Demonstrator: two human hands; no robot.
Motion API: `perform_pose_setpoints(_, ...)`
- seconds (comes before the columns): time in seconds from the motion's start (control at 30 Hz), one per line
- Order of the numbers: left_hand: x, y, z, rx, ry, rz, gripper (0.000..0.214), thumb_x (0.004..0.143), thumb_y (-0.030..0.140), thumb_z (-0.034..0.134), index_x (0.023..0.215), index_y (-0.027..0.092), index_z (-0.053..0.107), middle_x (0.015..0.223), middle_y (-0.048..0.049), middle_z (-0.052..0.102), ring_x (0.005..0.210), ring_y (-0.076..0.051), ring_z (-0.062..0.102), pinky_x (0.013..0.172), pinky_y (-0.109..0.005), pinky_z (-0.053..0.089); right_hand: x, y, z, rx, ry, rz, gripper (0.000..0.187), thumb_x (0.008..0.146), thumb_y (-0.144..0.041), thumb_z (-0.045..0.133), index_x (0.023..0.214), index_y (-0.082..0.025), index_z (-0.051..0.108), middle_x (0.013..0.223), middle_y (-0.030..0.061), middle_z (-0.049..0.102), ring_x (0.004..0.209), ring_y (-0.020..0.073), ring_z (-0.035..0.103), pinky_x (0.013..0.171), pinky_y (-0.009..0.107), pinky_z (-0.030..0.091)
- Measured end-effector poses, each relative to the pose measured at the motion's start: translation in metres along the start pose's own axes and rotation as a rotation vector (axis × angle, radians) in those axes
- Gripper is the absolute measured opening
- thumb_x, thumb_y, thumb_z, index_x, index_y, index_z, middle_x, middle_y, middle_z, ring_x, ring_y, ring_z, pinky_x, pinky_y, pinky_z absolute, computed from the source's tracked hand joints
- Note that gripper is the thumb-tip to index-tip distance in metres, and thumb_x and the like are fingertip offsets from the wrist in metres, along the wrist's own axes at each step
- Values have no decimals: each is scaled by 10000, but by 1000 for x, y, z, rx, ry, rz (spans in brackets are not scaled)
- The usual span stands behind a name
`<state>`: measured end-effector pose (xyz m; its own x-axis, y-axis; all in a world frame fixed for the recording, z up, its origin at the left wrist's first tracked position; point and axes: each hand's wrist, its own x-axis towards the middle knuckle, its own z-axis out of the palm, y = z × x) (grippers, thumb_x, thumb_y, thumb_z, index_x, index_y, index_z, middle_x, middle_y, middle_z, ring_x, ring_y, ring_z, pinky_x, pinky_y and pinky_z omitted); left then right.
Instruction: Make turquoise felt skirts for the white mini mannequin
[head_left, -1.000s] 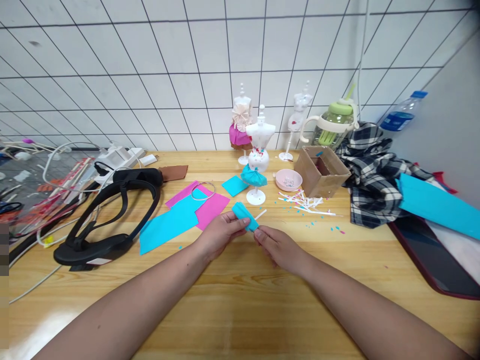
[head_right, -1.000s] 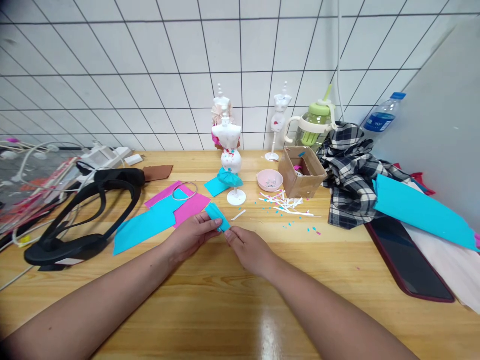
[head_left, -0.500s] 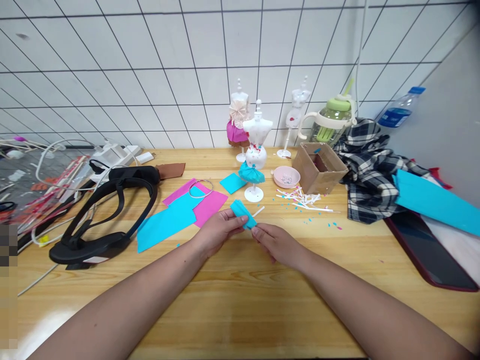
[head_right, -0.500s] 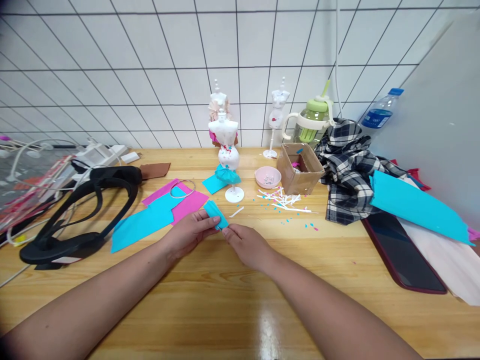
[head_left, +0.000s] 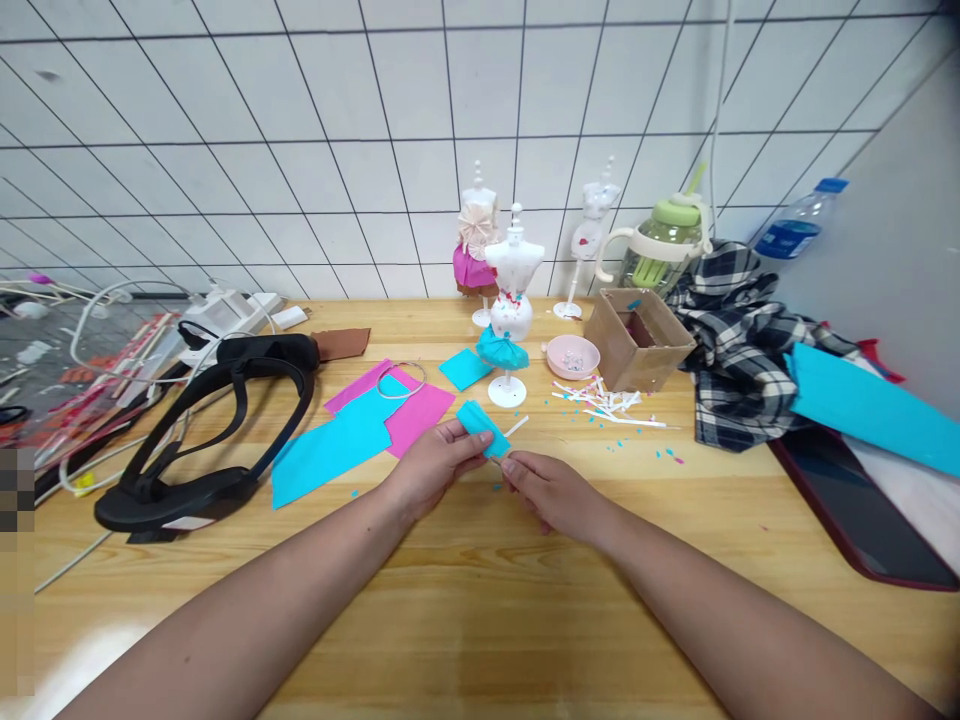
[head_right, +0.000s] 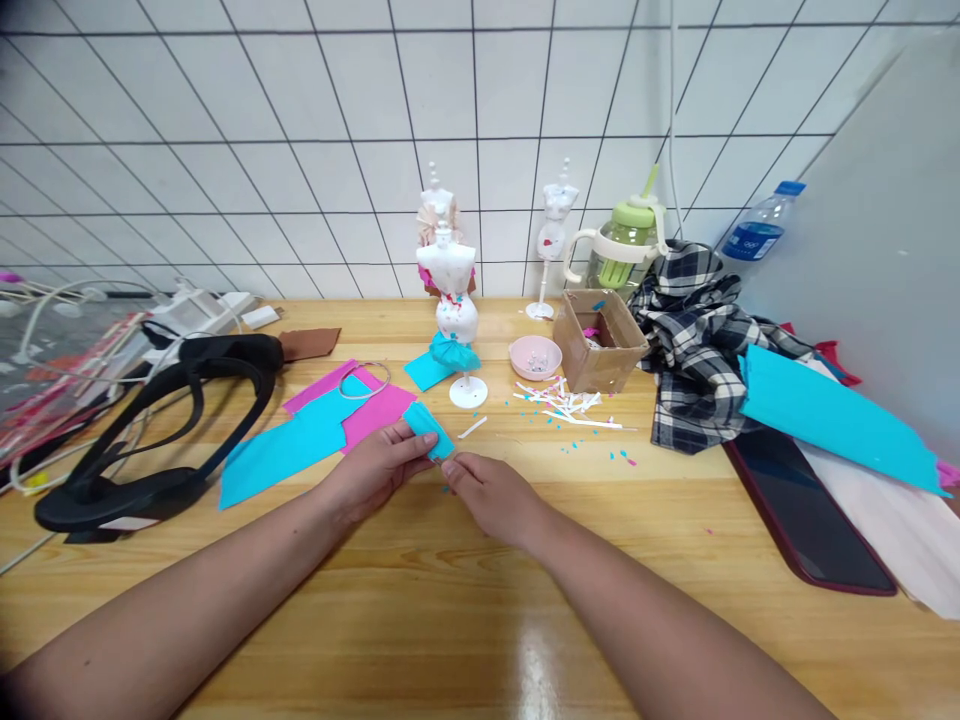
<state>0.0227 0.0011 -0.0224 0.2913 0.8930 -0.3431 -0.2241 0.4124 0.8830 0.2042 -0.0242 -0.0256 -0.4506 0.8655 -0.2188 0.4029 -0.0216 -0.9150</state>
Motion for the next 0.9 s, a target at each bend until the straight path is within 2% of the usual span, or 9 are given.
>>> perform_pose_setpoints(0.27, 0, 1, 0, -10, 8, -9, 233, 679, 326, 791, 822, 167, 697, 916, -45, 718, 814, -157, 630, 853, -321, 456, -2, -1, 1, -57, 29, -19, 412, 939, -540, 329, 760, -222, 521, 618, -16, 491, 600, 147, 478, 551, 255, 358)
perform_pose_setpoints(0.9, 1, -1, 0, 7, -9, -19, 269, 645, 335, 815, 826, 170, 705, 885, -36, 722, 859, -169, 634, 876, -327, 444, 2, 1, -1, -101, 16, -25, 376, 967, -455, 290, 747, -207, 469, 588, -36, 444, 549, 124, 446, 539, 244, 362)
